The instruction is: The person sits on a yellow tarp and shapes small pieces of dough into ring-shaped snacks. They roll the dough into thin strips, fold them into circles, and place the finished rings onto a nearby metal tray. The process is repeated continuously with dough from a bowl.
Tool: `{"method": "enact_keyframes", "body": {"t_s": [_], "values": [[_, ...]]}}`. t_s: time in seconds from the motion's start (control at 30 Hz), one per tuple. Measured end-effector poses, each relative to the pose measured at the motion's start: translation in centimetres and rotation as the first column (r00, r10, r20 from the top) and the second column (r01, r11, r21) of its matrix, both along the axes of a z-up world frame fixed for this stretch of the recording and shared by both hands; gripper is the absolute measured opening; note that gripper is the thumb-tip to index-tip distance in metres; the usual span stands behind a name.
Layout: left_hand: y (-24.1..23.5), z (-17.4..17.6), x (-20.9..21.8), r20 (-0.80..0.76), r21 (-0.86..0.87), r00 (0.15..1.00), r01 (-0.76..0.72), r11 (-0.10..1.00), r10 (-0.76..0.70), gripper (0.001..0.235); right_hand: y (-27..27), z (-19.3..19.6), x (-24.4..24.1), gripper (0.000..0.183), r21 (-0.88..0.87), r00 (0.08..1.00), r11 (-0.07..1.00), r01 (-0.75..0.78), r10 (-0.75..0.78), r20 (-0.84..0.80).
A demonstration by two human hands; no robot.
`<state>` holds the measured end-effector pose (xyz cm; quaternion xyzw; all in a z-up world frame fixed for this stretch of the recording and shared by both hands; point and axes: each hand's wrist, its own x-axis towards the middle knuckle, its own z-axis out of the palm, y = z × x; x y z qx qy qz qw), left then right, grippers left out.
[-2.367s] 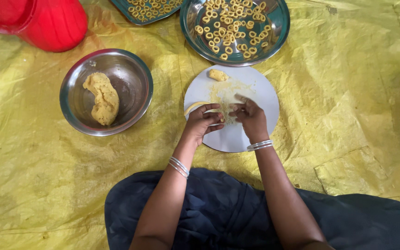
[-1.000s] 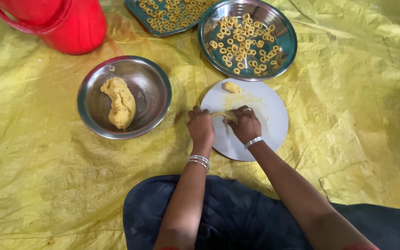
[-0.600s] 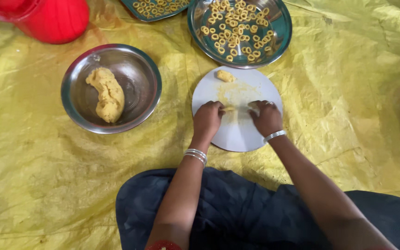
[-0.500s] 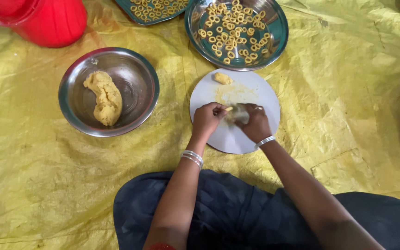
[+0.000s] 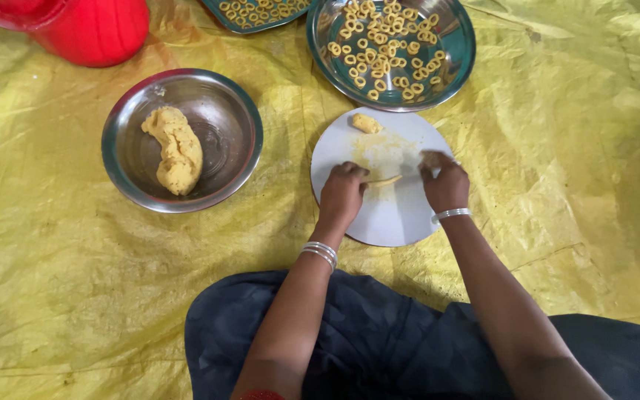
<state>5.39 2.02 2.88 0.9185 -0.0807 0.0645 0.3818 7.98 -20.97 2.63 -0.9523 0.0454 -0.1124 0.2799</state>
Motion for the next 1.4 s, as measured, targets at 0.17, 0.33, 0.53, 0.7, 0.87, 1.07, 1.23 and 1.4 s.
{"method": "enact_keyframes", "body": {"t_s": [0.17, 0.33, 0.53, 0.7, 0.87, 1.07, 1.23, 1.4], "values": [[1.3, -0.4, 1.0, 0.176, 0.089, 0.972, -0.172, 0.981, 0.154, 0.026, 3.8, 1.5, 1.6, 0.076, -0.186, 0.969, 0.97, -0.155, 0.186, 0.164], [3.0, -0.8, 1.6, -0.051, 0.281, 0.92, -0.36, 0.89, 0.388, 0.054, 7.3, 0.7, 2.5, 0.108, -0.45, 0.801, 0.681, -0.578, 0.579, -0.154], [3.4, -1.7, 1.6, -0.417, 0.342, 0.854, -0.171, 0.924, 0.312, 0.102, 8.2, -2.6, -1.4, 0.103, -0.494, 0.785, 0.627, -0.602, 0.578, -0.222], [3.5, -1.9, 1.8, -0.385, 0.4, 0.869, -0.148, 0.905, 0.312, 0.105, 8.4, -3.3, -4.2, 0.102, -0.404, 0.815, 0.717, -0.568, 0.423, -0.395], [3.0, -1.8, 1.9, -0.434, 0.377, 0.843, -0.151, 0.914, 0.318, 0.103, 8.7, -3.0, 2.7, 0.103, -0.421, 0.956, 0.858, -0.295, 0.27, -0.119], [3.4, -2.3, 1.7, -0.404, 0.371, 0.859, -0.161, 0.914, 0.315, 0.101, 9.1, -3.1, -5.2, 0.105, -0.512, 0.865, 0.706, -0.49, 0.318, -0.389], [3.3, -2.2, 1.5, -0.419, 0.353, 0.859, -0.145, 0.925, 0.294, 0.102, 8.0, -3.1, -5.9, 0.108, -0.432, 0.862, 0.755, -0.493, 0.356, -0.362], [3.6, -1.8, 1.7, -0.442, 0.352, 0.842, -0.154, 0.923, 0.309, 0.106, 5.9, -5.0, 6.0, 0.103, -0.542, 0.953, 0.826, -0.154, -0.021, -0.303]]}}
